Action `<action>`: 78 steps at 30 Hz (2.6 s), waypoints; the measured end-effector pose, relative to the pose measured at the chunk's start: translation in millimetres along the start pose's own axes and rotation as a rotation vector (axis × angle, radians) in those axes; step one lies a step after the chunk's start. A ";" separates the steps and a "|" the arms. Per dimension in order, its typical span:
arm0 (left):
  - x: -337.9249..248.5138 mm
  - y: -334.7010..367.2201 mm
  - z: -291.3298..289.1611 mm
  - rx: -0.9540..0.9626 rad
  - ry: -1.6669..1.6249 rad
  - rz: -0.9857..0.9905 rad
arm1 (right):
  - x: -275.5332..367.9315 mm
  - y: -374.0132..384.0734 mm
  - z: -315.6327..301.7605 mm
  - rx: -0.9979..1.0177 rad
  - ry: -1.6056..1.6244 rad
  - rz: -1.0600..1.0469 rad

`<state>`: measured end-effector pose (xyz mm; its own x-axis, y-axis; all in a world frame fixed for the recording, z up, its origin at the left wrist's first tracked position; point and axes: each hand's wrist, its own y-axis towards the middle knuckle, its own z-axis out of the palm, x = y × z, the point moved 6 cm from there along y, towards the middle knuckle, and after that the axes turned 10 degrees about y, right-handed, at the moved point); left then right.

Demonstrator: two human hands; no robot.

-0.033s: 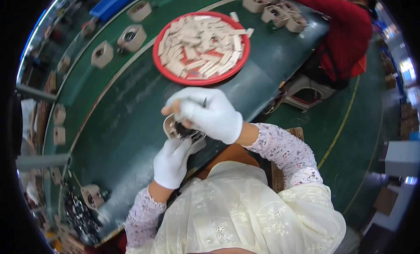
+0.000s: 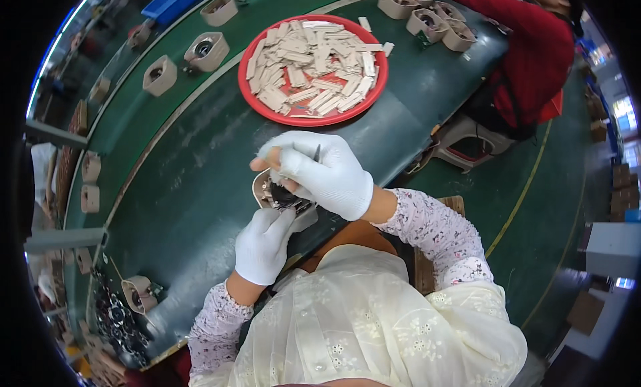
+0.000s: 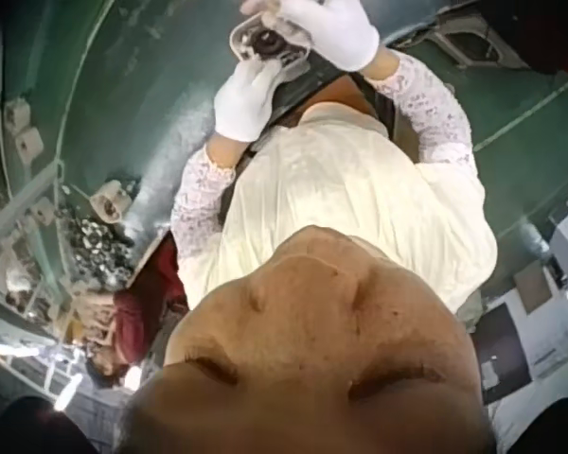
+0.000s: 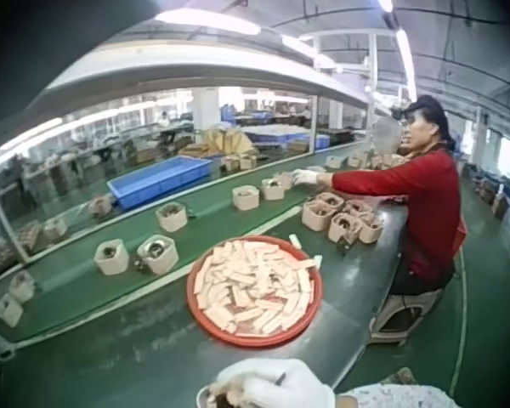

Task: Assembling small electronic components into plastic housings on a factory production line.

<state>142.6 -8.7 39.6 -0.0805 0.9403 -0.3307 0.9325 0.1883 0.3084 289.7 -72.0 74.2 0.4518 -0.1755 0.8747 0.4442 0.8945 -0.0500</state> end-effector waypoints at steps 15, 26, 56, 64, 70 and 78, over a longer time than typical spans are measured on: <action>8.0 -9.4 4.4 0.042 -0.013 -0.056 | -31.5 -6.3 8.5 0.114 -0.087 -0.109; 34.3 7.4 -8.4 0.265 -0.176 -0.091 | -34.2 -8.5 6.4 0.198 -0.096 -0.144; 42.3 -34.9 -11.2 0.057 -0.128 -0.010 | 47.0 154.6 -162.4 -0.522 -1.749 -0.174; 42.3 -27.2 -15.1 0.065 -0.128 0.000 | -1.0 53.9 -72.1 -0.039 -1.033 0.068; 49.1 -35.4 -13.6 0.003 -0.195 0.068 | -20.7 18.8 -70.1 -0.159 -0.497 0.305; 48.0 -36.7 -15.4 0.021 -0.196 0.044 | -31.5 -6.4 -67.6 -0.270 -0.322 0.183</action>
<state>99.1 33.9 26.2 0.0289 0.8741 -0.4849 0.9408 0.1402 0.3087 325.0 -99.9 14.3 0.2973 0.1505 0.9428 0.5842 0.7524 -0.3043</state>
